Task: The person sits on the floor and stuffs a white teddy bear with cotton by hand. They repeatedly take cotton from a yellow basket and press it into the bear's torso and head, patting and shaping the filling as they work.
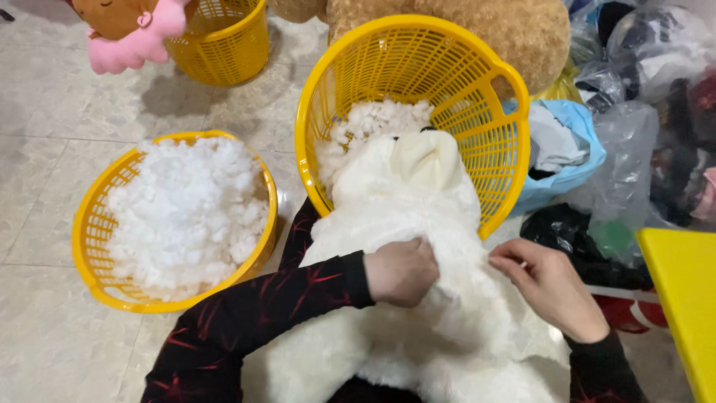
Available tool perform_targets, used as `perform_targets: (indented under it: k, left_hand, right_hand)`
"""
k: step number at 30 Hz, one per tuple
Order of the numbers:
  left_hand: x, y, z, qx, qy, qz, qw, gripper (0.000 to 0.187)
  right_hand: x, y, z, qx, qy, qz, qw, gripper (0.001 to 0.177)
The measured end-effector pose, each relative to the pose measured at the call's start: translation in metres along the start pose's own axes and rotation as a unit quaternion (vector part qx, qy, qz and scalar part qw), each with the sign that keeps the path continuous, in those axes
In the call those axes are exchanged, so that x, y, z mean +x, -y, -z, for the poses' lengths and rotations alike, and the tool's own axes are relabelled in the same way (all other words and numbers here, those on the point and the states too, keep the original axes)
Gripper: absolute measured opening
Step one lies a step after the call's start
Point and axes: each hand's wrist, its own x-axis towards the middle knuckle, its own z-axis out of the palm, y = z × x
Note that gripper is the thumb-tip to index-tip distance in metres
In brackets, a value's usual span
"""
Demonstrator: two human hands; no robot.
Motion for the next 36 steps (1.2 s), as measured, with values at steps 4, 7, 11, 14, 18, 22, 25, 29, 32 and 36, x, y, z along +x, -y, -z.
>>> perform_targets:
  k: [4, 7, 11, 14, 18, 22, 25, 29, 32, 36]
  left_hand:
    - [-0.014, 0.062, 0.055, -0.278, -0.069, 0.064, 0.956, 0.020]
    - [0.014, 0.151, 0.050, -0.219, -0.212, 0.195, 0.932, 0.023]
    - [0.068, 0.278, -0.013, -0.173, -0.118, 0.436, 0.875, 0.053]
    - [0.104, 0.340, -0.076, -0.146, -0.029, 0.542, 0.827, 0.105]
    - [0.124, 0.398, -0.143, -0.261, 0.011, 0.603, 0.754, 0.128]
    - [0.157, 0.433, -0.183, -0.187, -0.038, 0.546, 0.816, 0.128]
    - [0.179, 0.454, -0.200, -0.222, -0.053, 0.495, 0.838, 0.128]
    - [0.208, 0.455, -0.217, -0.347, -0.054, 0.418, 0.838, 0.126]
    - [0.213, 0.442, -0.217, -0.401, -0.072, 0.361, 0.839, 0.114]
    - [0.207, 0.437, -0.200, -0.554, -0.068, 0.432, 0.708, 0.110]
  right_hand:
    - [0.096, -0.072, 0.009, 0.123, -0.034, -0.018, 0.992, 0.024]
    - [0.189, -0.133, -0.013, 0.221, -0.029, -0.003, 0.975, 0.026]
    - [0.293, -0.198, -0.073, 0.163, -0.009, -0.091, 0.982, 0.057]
    - [0.350, -0.221, -0.119, 0.000, 0.134, -0.235, 0.963, 0.085]
    - [0.387, -0.232, -0.167, -0.039, 0.227, -0.313, 0.922, 0.095]
    - [0.418, -0.230, -0.184, 0.038, 0.220, -0.352, 0.909, 0.105]
    - [0.460, -0.226, -0.190, 0.115, 0.162, -0.360, 0.912, 0.112]
    - [0.500, -0.228, -0.215, 0.111, 0.105, -0.069, 0.986, 0.108]
    - [0.509, -0.225, -0.232, 0.098, 0.122, 0.073, 0.985, 0.097]
    - [0.497, -0.202, -0.226, 0.221, 0.198, 0.047, 0.954, 0.080]
